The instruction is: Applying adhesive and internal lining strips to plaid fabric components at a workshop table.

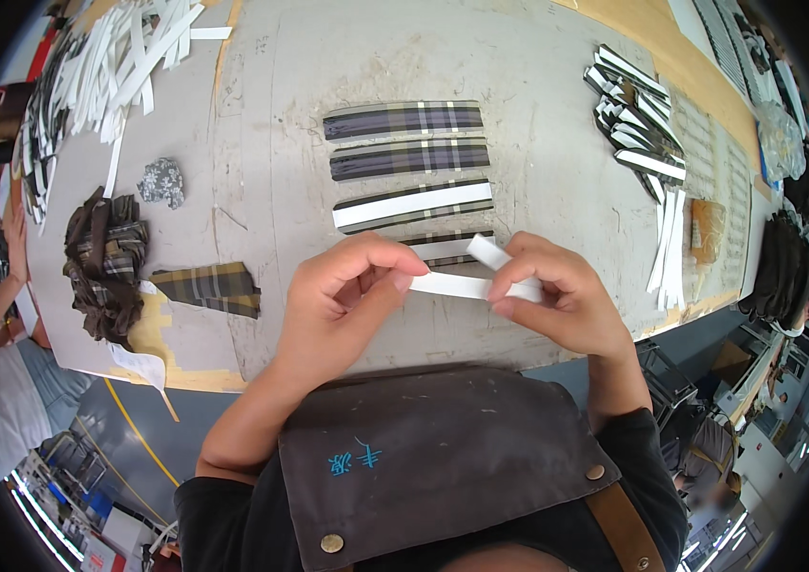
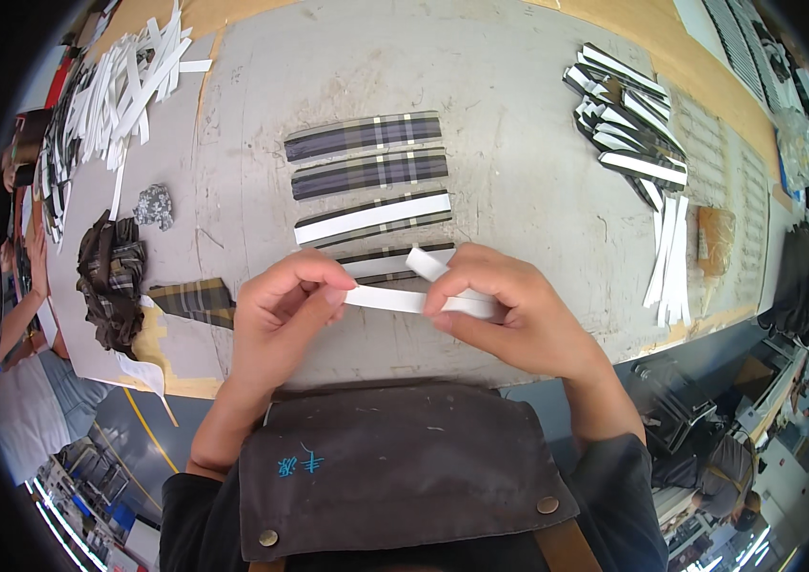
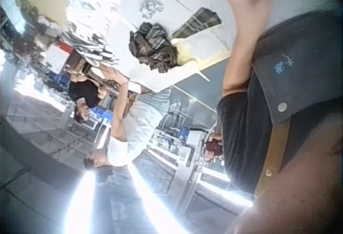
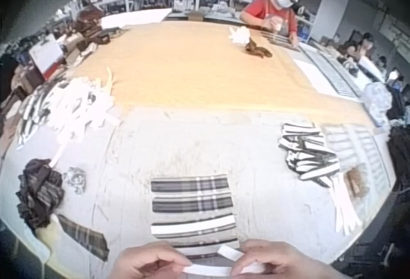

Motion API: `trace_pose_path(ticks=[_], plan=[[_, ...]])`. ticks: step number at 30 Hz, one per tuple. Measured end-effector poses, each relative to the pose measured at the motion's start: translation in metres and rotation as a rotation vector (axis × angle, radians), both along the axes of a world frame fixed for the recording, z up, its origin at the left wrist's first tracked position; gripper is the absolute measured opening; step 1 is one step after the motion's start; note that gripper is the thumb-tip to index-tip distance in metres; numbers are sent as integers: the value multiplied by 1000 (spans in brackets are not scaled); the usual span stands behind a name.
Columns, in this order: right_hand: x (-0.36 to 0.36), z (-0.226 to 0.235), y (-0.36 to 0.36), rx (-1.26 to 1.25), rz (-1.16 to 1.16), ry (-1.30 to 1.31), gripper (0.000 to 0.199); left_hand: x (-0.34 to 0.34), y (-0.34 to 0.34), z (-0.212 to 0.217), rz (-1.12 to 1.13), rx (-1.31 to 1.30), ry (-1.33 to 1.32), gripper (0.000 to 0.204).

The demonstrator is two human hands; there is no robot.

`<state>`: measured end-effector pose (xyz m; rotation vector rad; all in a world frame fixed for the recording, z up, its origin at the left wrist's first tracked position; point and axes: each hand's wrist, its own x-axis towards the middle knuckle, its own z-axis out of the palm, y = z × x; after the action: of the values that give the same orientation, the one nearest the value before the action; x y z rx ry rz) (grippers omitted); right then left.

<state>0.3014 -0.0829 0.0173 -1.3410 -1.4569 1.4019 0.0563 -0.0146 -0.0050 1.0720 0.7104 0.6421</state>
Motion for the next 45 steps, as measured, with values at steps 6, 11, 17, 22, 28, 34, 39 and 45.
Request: trace_pose_path(ticks=[6,11,17,22,28,34,39,45], plan=[[1,7,3,36,-230,-121,20,-7,9,5,-6,-126,-30,18],[4,1,8,122,-356,-83,17,-7,16,9,14,-171,-51,19],[4,2,17,-23,-406,40,19,-1,18,4,98,-23,21,14],[-1,-5,19,-55,-545,100,20,-1,21,-1,138,210,93,12],[7,-12,22,108,-342,131,29,-3,24,2,232,-85,143,6],[11,-12,24,29,-361,-80,24,-1,27,3,292,-138,173,7],[8,-13,30,63,-391,-114,19,0,29,0,322,-126,180,9],[10,-17,43,-48,-481,-133,13,0,40,-15,347,249,584,12]])
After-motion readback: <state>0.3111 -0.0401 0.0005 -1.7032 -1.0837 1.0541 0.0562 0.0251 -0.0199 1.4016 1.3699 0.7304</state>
